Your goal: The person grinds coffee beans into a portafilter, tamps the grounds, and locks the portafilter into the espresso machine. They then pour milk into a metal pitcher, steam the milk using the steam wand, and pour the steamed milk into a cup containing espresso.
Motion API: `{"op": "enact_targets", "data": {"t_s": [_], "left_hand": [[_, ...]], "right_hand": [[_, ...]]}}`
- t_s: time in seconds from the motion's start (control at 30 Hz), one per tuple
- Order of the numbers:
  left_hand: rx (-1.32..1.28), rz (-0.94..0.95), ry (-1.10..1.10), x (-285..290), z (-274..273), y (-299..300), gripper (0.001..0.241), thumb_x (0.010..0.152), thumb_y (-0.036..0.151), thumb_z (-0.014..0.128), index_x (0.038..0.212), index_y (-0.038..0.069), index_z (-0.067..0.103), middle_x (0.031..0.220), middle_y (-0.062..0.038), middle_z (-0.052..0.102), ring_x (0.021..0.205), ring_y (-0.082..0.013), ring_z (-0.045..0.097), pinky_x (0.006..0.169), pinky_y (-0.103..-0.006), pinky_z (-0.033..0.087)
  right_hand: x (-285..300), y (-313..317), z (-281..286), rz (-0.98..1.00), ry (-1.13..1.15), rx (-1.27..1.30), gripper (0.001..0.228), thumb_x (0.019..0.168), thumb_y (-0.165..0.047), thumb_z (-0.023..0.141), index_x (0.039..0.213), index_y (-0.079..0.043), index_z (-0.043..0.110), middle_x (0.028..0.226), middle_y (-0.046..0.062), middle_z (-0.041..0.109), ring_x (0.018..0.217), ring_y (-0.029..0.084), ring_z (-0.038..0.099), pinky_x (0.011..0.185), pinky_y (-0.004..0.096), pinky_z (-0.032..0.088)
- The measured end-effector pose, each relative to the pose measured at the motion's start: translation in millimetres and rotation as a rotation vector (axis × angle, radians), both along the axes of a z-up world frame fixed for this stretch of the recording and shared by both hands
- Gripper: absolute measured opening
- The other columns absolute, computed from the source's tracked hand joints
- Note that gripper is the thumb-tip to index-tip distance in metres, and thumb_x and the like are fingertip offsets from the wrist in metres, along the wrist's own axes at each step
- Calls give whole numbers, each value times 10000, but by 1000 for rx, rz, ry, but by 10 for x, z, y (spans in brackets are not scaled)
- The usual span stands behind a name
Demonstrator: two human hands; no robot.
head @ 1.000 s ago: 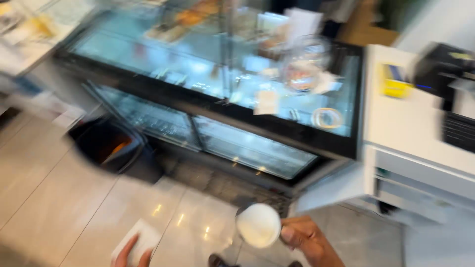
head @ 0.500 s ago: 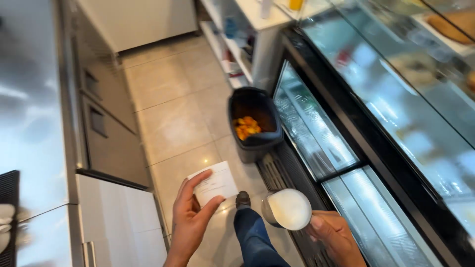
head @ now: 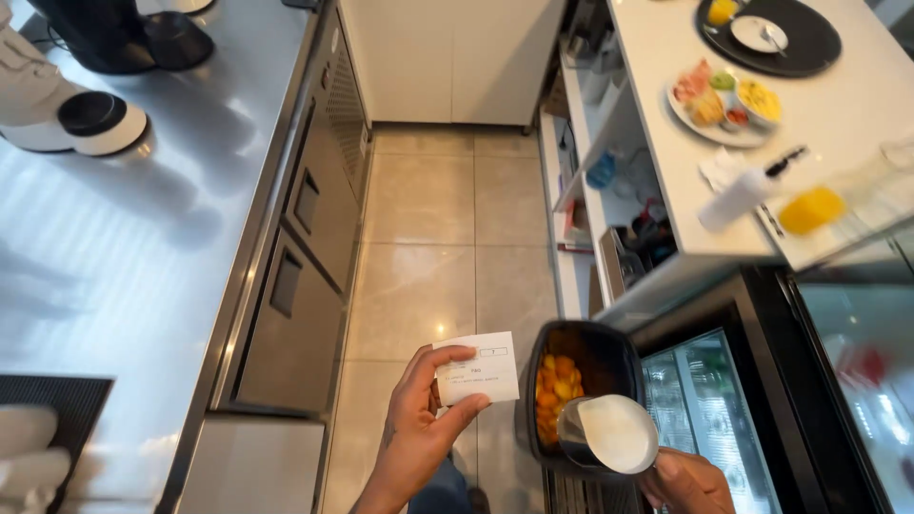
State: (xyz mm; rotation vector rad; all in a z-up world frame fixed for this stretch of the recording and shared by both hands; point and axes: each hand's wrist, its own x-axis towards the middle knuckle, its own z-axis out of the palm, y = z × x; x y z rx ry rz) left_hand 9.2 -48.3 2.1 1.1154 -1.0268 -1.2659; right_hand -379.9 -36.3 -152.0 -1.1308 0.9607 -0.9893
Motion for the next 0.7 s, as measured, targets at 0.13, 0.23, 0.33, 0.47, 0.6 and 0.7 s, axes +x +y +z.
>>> {"op": "enact_targets", "data": {"t_s": [0.13,0.23,0.33,0.47,0.6,0.7], "left_hand": [[-62,71,-119,162,-201,-918,275,896,-8,713,1167,25,681,1069,-13,616,885,-88,606,729,-214,491],[-84,101,-234,402,-517,-1812,165,914,10,697,1074,20,735,959,-14,637,746,-77,519,635,-215,413],[-89,84,-325,534,-650,-2652,99,910,15,706,999,19,747,907,-9,651,694,-72,482,596,-215,385],[-3,7,-288,453,-584,-4016,51,895,25,711,943,29,725,925,7,636,686,-69,494,576,-224,444],[25,-78,-287,237,-755,-5313,42,895,32,702,935,29,716,941,15,620,691,-75,545,584,-237,496],[-10,-115,-225,-26,-872,-6188,231,867,29,718,1091,64,672,908,8,600,745,-68,569,645,-221,493]], "right_hand": [[212,-934,182,-38,-46,-53,480,1044,-244,507,630,-2,544,550,63,414,528,174,395,509,366,363],[383,-1703,170,-87,-37,-38,463,1011,-240,491,637,24,564,545,62,401,522,173,380,505,362,347],[550,-2287,297,-137,-65,-106,451,1018,-232,492,642,11,548,555,67,417,522,176,392,505,355,346],[502,-3035,191,-199,-85,-111,473,1023,-225,481,639,33,582,561,70,421,528,186,401,506,368,362],[347,-3770,-69,-247,-154,-206,464,1043,-215,483,640,9,541,583,75,433,532,180,405,497,364,365],[248,-4348,-118,-324,-185,-88,473,1050,-228,493,631,-10,512,520,55,399,479,172,389,472,369,360]]}}
